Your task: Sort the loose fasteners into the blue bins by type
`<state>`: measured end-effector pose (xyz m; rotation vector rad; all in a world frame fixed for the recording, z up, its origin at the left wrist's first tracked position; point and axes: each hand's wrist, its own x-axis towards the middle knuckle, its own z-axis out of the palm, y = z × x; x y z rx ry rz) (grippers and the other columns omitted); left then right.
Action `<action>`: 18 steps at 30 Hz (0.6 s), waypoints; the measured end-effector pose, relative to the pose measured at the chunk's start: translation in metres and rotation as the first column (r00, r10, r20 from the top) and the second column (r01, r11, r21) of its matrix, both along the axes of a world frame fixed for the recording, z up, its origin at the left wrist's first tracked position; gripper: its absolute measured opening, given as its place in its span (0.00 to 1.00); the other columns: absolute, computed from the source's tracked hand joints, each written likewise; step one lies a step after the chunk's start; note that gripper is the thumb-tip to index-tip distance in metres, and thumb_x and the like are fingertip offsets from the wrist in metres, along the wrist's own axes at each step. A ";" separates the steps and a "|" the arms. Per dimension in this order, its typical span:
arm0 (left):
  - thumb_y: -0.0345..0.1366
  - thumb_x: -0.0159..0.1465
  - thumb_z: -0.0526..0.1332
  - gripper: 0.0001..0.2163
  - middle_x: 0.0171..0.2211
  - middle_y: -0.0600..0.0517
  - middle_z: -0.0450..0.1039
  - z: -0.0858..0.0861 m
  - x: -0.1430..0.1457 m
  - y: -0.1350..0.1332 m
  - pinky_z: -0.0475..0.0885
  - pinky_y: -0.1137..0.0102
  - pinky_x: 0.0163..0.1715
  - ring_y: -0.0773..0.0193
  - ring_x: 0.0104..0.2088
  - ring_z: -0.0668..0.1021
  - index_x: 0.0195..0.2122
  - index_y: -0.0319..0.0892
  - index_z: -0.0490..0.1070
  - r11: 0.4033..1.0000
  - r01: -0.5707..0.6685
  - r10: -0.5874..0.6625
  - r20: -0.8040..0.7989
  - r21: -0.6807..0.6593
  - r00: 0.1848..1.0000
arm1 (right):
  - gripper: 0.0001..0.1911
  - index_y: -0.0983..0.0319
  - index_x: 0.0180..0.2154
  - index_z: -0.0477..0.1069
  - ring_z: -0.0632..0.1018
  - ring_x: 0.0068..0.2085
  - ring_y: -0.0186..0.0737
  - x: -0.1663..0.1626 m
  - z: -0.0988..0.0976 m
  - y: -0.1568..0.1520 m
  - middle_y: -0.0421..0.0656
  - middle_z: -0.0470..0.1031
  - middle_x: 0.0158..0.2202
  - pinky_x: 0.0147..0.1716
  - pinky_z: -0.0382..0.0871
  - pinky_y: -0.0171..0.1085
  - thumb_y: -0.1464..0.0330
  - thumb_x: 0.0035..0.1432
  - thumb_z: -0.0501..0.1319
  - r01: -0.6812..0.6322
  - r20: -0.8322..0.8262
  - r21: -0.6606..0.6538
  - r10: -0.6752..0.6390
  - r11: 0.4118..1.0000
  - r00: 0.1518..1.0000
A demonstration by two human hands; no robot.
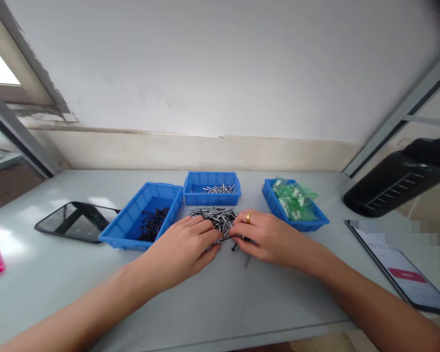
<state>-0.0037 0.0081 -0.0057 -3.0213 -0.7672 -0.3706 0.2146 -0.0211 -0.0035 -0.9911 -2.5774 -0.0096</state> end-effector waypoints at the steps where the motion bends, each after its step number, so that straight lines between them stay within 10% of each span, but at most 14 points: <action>1: 0.36 0.67 0.50 0.11 0.33 0.51 0.71 0.000 0.000 0.000 0.67 0.63 0.38 0.60 0.35 0.73 0.40 0.43 0.71 1.000 0.002 -0.002 0.002 0.007 1.000 | 0.07 0.64 0.36 0.70 0.73 0.38 0.38 0.000 0.000 0.000 0.45 0.71 0.36 0.38 0.68 0.37 0.72 0.61 0.54 -0.009 -0.009 0.023 0.009 1.000 1.000; 18: 0.34 0.66 0.52 0.09 0.31 0.52 0.72 0.008 -0.001 0.000 0.66 0.67 0.35 0.63 0.33 0.73 0.36 0.41 0.72 0.999 -0.046 0.044 0.116 0.011 0.992 | 0.09 0.63 0.40 0.70 0.73 0.40 0.40 0.001 0.001 -0.001 0.46 0.72 0.37 0.37 0.68 0.38 0.67 0.61 0.55 0.055 -0.052 0.037 -0.053 0.998 0.997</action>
